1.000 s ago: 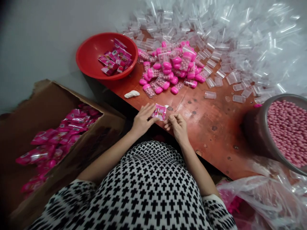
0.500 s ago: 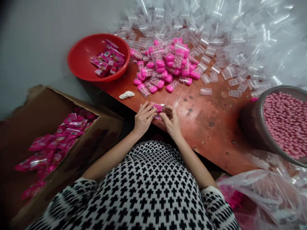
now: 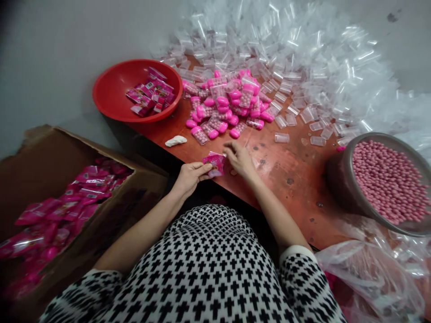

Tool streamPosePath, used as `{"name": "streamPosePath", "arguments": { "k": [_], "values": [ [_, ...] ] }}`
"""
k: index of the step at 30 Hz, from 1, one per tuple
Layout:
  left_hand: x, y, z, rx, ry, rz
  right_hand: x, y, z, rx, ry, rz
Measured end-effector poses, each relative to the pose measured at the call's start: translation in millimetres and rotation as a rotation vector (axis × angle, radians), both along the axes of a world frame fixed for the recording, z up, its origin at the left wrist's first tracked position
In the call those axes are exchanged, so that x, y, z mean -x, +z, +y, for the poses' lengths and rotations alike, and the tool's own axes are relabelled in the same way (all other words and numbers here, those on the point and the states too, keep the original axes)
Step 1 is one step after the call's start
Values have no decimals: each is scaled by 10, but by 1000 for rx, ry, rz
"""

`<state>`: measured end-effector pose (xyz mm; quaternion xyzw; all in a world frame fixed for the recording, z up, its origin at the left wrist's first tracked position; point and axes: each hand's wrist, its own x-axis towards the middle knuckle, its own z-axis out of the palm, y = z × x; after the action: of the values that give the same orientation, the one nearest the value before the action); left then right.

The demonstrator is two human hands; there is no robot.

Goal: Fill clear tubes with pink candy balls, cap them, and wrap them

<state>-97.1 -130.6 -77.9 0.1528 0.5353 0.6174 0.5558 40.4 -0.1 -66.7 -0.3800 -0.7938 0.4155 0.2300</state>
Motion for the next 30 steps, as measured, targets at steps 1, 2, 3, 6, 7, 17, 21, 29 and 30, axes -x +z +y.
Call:
{"name": "streamPosePath", "arguments": {
  "k": [1,2,3,6,7,17,21,29,30],
  "values": [
    [3,3,-4,15,33,-19,4,18,146,-201,-20,-117],
    [7,7,-10,28,62,-41,8,36,296,-378,-17,-236],
    [13,13,-18,39,89,-68,9,53,441,-510,20,-350],
    [33,34,-40,74,168,-172,5,90,771,-697,142,-609],
    [40,41,-44,89,196,-210,-2,98,836,-723,172,-665],
    [58,103,64,27,438,-538,-219,97,518,-622,41,-608],
    [66,95,104,40,466,-598,-256,84,-242,-13,-67,-97],
    [-60,114,155,-37,414,-593,-19,-15,-977,368,-191,179],
    [-72,122,155,-50,393,-590,-8,-23,-967,364,-194,187]
  ]
}}
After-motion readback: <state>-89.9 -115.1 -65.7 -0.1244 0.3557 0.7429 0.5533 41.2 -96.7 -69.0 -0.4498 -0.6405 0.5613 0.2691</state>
